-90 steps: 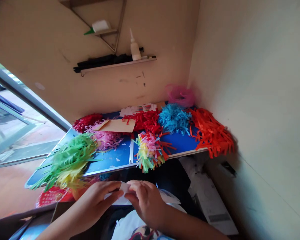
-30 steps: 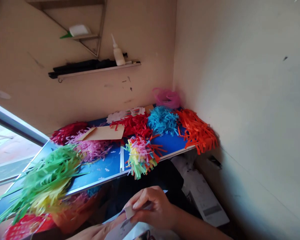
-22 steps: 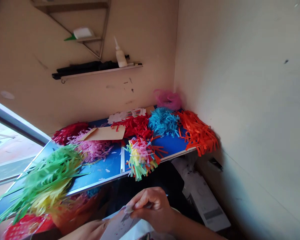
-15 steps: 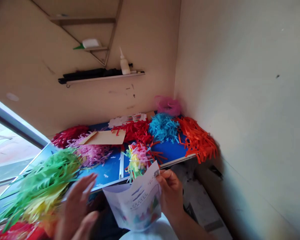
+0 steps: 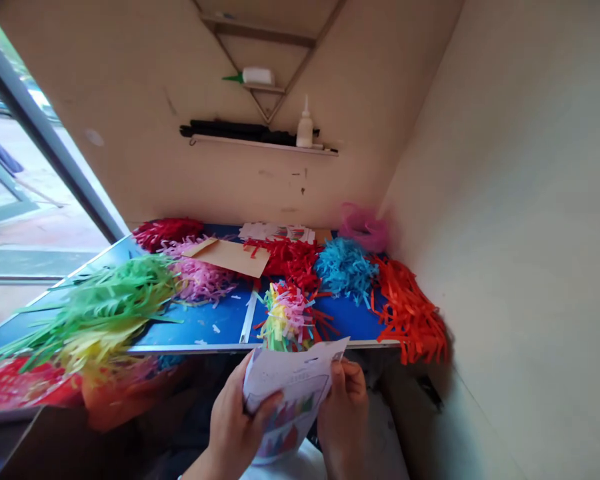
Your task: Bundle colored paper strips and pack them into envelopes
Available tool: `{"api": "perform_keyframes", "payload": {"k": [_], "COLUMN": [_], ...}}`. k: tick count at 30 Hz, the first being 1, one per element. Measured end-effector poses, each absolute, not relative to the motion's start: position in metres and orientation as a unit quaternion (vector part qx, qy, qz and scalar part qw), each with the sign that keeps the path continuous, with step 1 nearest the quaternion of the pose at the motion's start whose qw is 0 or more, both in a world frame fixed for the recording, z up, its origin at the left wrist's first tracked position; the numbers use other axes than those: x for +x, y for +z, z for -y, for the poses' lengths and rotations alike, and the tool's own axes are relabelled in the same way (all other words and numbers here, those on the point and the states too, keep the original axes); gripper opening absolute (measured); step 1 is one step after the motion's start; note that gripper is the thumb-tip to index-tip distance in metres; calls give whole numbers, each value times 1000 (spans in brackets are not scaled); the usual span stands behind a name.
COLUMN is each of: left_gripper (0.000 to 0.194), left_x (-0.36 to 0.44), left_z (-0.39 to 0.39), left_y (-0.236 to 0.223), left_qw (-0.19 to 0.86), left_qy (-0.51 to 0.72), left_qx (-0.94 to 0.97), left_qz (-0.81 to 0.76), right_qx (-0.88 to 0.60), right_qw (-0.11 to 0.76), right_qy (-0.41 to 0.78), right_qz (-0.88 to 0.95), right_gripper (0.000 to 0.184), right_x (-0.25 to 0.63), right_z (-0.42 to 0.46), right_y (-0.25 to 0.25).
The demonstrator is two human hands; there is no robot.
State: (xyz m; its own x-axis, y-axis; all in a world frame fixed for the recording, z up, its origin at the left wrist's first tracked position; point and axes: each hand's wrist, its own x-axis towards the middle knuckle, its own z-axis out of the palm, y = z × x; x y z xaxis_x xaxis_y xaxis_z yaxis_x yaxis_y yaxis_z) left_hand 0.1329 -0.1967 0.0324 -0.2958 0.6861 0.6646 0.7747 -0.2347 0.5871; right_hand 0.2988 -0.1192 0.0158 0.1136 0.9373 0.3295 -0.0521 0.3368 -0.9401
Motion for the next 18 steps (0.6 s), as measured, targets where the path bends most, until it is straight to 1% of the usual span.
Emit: {"api": "perform_keyframes", "payload": {"k": [1,3,6,9,11,13,16,18], "left_gripper": [60,52,50,53,54,51,46,43], "left_x": [132,129,125,125,126,128,130,130], "left_z": [196,198,203,208,210,210,211,212], "left_y": [32,31,31,38,45,51,55,54], "left_qw": [27,-6,-38,-17,19,47,45,24], "left_qy": [-525,-546,-580,-593,-601,-618,-652,-692], "left_qx": [-592,-593,-590,-592,-595,-598,-598,-577], "left_qz": [610,592,561,545,534,508,465,433], "right_qx": [-420,-423,-433,-442,-418,-388,-366,-363], "right_qw": [628,645,650,664,687,699,680,669], "right_qy": [396,381,349,350,378,414,455,464], "right_qz": [522,510,518,491,459,435,443,452], "right_gripper": [32,30,31,33,32,31,28,27], "right_x": [301,307,313,314,311,308,305,304], "right_z": [119,118,117,117,117,117,118,120], "right_y": [12,4,-3,-2,-1,1,2,2]}}
